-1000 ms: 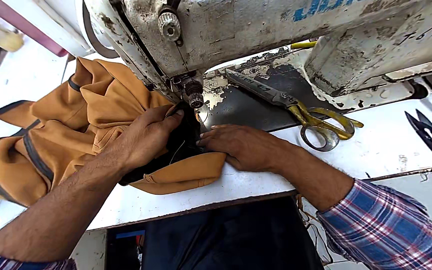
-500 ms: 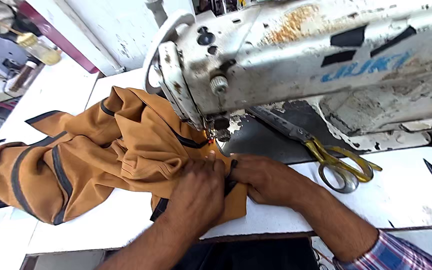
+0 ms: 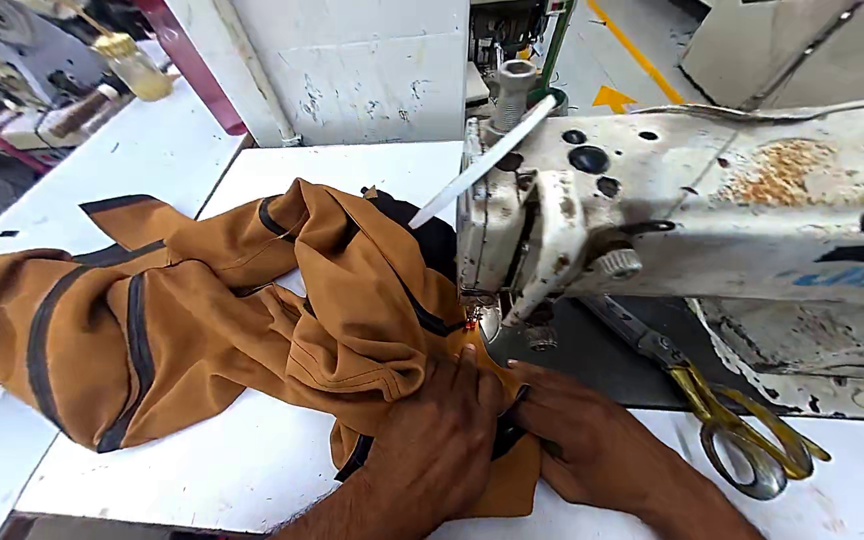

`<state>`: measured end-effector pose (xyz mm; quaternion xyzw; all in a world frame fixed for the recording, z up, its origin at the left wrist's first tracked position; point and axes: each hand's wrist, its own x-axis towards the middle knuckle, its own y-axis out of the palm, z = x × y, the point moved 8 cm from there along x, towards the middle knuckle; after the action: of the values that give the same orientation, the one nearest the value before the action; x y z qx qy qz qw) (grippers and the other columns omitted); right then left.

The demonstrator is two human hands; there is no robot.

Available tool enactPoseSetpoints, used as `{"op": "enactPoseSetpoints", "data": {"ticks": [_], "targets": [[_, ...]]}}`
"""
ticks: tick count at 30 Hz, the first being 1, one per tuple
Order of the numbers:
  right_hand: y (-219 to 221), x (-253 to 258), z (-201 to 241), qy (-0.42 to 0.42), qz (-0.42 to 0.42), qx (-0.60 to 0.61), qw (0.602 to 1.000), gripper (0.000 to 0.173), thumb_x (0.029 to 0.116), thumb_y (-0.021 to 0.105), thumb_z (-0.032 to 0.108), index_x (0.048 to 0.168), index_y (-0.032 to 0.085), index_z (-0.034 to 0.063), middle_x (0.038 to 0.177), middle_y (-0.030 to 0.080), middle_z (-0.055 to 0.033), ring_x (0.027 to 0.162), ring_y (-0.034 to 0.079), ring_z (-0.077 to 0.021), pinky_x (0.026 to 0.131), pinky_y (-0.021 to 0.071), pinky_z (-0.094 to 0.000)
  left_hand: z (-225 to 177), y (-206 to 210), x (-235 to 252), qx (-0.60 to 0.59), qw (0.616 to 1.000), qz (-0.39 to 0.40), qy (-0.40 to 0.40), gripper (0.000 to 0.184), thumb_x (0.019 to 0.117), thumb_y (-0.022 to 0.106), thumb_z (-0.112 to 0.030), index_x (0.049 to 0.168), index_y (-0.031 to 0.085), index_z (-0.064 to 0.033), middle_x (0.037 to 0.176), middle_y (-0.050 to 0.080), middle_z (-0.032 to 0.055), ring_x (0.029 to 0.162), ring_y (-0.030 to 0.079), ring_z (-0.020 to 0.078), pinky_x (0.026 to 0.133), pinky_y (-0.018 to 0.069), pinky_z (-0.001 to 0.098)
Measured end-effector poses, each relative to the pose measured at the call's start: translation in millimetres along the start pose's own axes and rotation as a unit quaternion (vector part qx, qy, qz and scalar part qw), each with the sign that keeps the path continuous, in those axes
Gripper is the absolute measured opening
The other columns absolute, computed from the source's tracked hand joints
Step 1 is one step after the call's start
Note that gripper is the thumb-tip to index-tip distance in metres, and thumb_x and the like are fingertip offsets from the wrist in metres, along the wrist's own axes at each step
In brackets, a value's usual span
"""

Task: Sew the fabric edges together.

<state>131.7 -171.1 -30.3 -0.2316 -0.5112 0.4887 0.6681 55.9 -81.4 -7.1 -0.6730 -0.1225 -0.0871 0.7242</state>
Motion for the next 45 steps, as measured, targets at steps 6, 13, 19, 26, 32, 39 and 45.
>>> {"op": "enactPoseSetpoints", "data": {"ticks": [6,13,19,26,32,39,45], "targets": [[1.2,-0.8,-2.8,0.002,-0.003,0.01,1.0,0.024,0.0993,0.05,0.02,0.11,0.07,0.012,0.117,0.073,-0.003,0.128,0.063,-0.0159,0.12,0.0406,-0.0392,0.1,-1.2,2.1,0.001,1.0,-0.012,0.003,0.027,0.095,0.045,-0.012,0.107,0.069,-0.0047,0.114,0.073,0.017,0.099,0.073,0.0291,0.079,0.0586,0.0374],[4.8,-0.2,-7.9,0.026,-0.004,-0.007,1.0,0.029,0.1019,0.048,0.025,0.117,0.069,0.0132,0.124,0.072,-0.0018,0.132,0.059,-0.0148,0.121,0.0393,-0.0375,6.8,0.5,8.8,0.016,0.999,-0.003,0.041,0.026,0.0962,0.044,-0.012,0.106,0.067,-0.0053,0.111,0.074,0.0146,0.101,0.073,0.028,0.078,0.0575,0.0358],[7.8,-1.6,-9.5,0.049,0.007,-0.024,0.998,0.034,0.1043,0.047,0.035,0.121,0.07,0.0155,0.13,0.07,-0.001,0.136,0.056,-0.0146,0.122,0.0372,-0.0356,14.4,4.1,8.0,-0.001,0.994,-0.02,0.112,0.026,0.0985,0.045,-0.013,0.109,0.067,-0.0054,0.109,0.073,0.0131,0.101,0.071,0.0271,0.083,0.0564,0.0374],[1.4,5.3,-2.5,0.026,-0.008,-0.006,1.0,0.034,0.0998,0.049,0.018,0.124,0.071,0.0092,0.137,0.067,-0.0029,0.138,0.055,-0.0152,0.121,0.0388,-0.0366,54.2,-16.7,25.8,-0.217,0.966,0.072,-0.124,0.025,0.1044,0.056,-0.022,0.118,0.065,-0.003,0.076,0.065,0.008,0.066,0.067,0.0228,0.06,0.0569,0.0436],[-1.5,6.7,-1.4,0.013,0.006,0.003,1.0,0.033,0.1003,0.049,0.014,0.123,0.071,0.0048,0.134,0.069,-0.0076,0.136,0.057,-0.0221,0.121,0.0379,-0.0364,71.9,-15.6,37.4,-0.24,0.942,0.133,-0.194,0.033,0.1104,0.043,-0.033,0.116,0.064,-0.0087,0.077,0.062,0.006,0.067,0.063,0.0189,0.06,0.0515,0.0444],[-7.0,10.1,-6.7,0.034,-0.027,0.04,0.998,0.028,0.0942,0.051,0.001,0.112,0.072,0.001,0.123,0.072,-0.0123,0.128,0.062,-0.025,0.112,0.0465,-0.033,68.7,-16.4,37.6,-0.198,0.955,0.126,-0.18,0.035,0.1099,0.041,-0.039,0.111,0.064,-0.0134,0.072,0.059,0.0023,0.064,0.061,0.018,0.057,0.0485,0.0447],[-9.4,11.3,-7.7,0.041,-0.034,0.035,0.998,0.026,0.0892,0.054,-0.003,0.106,0.073,0.0024,0.118,0.073,-0.0107,0.124,0.064,-0.0249,0.109,0.0482,-0.0319,51.4,-20.1,36.6,-0.144,0.976,0.111,-0.119,0.032,0.1082,0.043,-0.033,0.106,0.062,-0.0078,0.067,0.054,0.0017,0.059,0.058,0.0178,0.053,0.0467,0.0404]]}}
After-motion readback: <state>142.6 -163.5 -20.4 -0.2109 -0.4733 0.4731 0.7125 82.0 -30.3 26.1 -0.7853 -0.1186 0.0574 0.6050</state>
